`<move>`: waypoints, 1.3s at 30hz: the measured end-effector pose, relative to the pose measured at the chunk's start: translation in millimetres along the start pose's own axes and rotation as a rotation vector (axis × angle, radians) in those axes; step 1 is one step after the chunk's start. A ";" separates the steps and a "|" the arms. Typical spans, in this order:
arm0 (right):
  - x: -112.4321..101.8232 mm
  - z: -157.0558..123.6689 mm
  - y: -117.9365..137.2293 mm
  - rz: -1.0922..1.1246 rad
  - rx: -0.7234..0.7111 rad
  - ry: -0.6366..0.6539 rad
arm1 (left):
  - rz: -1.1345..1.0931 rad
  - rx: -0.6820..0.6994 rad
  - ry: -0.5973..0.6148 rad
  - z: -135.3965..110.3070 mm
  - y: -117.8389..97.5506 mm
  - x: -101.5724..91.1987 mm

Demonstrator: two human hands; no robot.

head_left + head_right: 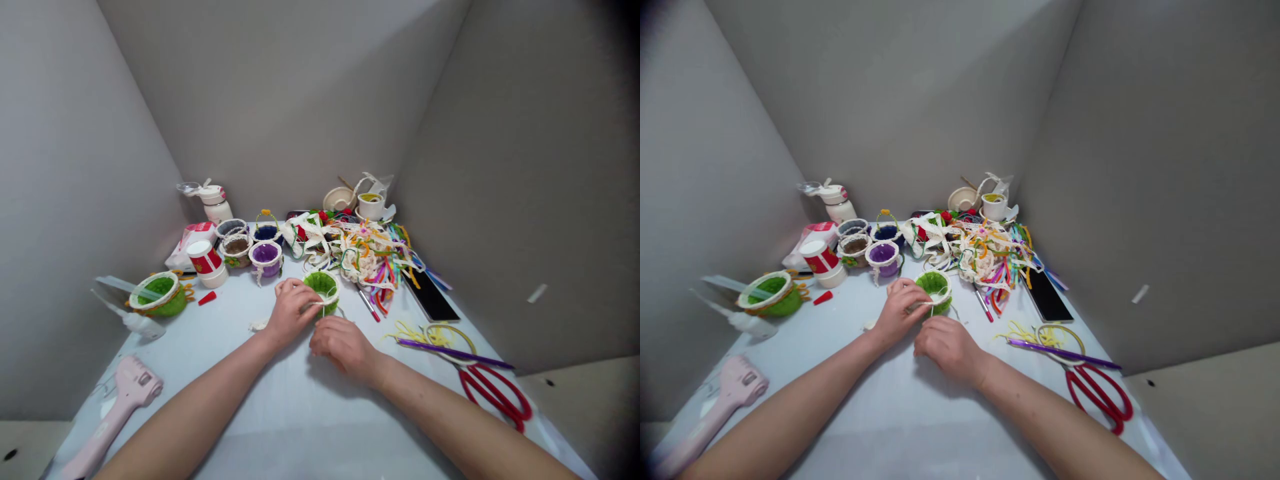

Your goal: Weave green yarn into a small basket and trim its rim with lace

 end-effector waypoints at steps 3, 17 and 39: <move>1.5 -7.1 7.8 0.128 0.110 -0.071 | 0.000 0.010 -0.009 -0.4 -0.6 0.4; 12.6 -22.3 62.0 0.663 0.558 0.037 | 0.018 0.020 -0.032 -0.4 -3.2 -1.5; -16.1 -28.8 49.9 0.449 0.653 -0.163 | 0.126 0.098 -0.001 -1.9 -8.1 3.4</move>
Point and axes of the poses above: each hand's wrist, its own z-axis towards the middle knuckle, its own x-axis out of the palm, y = z × x, the point moved 3 cm from there along z, towards the middle knuckle, and after that the axes turned 8 degrees about y, right-handed, at the moved point
